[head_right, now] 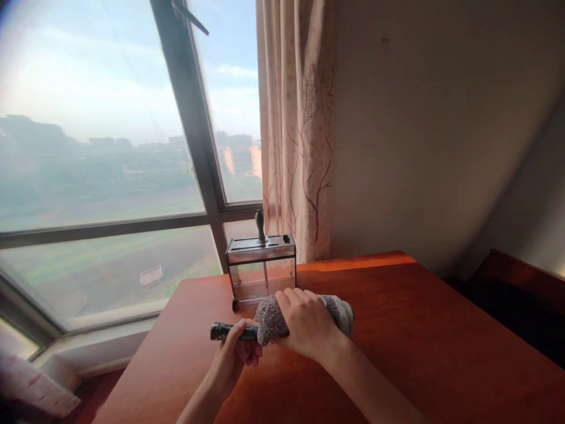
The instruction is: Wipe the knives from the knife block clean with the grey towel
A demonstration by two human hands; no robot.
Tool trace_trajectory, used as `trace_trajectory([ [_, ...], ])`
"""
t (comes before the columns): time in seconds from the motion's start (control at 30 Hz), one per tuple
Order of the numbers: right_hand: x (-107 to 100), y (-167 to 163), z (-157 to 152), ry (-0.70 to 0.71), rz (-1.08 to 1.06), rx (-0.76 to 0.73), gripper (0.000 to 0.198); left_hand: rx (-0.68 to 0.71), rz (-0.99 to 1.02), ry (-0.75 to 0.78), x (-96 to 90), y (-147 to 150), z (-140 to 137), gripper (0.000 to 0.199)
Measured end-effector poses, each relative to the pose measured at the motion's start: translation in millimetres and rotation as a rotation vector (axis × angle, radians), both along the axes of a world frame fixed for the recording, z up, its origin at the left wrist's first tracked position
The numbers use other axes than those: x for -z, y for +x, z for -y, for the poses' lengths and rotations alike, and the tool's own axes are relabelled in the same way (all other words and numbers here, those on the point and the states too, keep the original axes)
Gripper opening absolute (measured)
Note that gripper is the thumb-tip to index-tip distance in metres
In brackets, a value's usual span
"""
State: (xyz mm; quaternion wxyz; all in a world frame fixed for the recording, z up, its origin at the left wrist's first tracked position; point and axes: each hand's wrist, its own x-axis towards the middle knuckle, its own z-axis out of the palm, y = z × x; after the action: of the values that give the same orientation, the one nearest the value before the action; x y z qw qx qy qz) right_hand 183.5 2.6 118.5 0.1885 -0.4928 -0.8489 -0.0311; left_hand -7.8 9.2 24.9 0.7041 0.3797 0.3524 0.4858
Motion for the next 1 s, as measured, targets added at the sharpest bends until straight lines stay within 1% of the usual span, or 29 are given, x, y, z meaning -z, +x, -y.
trace_trajectory([
  [0.13, 5, 16, 0, -0.007, -0.024, 0.005, 0.051, 0.005, 0.000, 0.012, -0.4, -1, -1, 0.041],
  [0.37, 14, 47, 0, -0.049, -0.073, 0.045, 0.052, -0.061, 0.013, 0.020, -4.1, -12, -4, 0.041],
  [0.53, 14, 55, 2, -0.064, -0.091, 0.073, 0.051, -0.093, 0.013, 0.028, -7.4, -13, -2, 0.040],
  [0.63, 14, 52, 3, -0.066, -0.085, 0.090, 0.051, -0.102, 0.014, 0.024, -7.1, -12, -2, 0.039],
  [0.73, 13, 43, 3, -0.054, -0.067, 0.083, 0.054, -0.082, -0.003, 0.039, -5.5, -10, -2, 0.040],
  [0.87, 11, 20, 4, -0.062, -0.054, 0.037, 0.053, -0.036, -0.071, 0.067, -0.8, -4, -1, 0.045],
  [1.0, 7, -4, 4, -0.058, -0.070, -0.014, 0.052, -0.055, -0.072, 0.048, 5.3, 3, 0, 0.043],
])
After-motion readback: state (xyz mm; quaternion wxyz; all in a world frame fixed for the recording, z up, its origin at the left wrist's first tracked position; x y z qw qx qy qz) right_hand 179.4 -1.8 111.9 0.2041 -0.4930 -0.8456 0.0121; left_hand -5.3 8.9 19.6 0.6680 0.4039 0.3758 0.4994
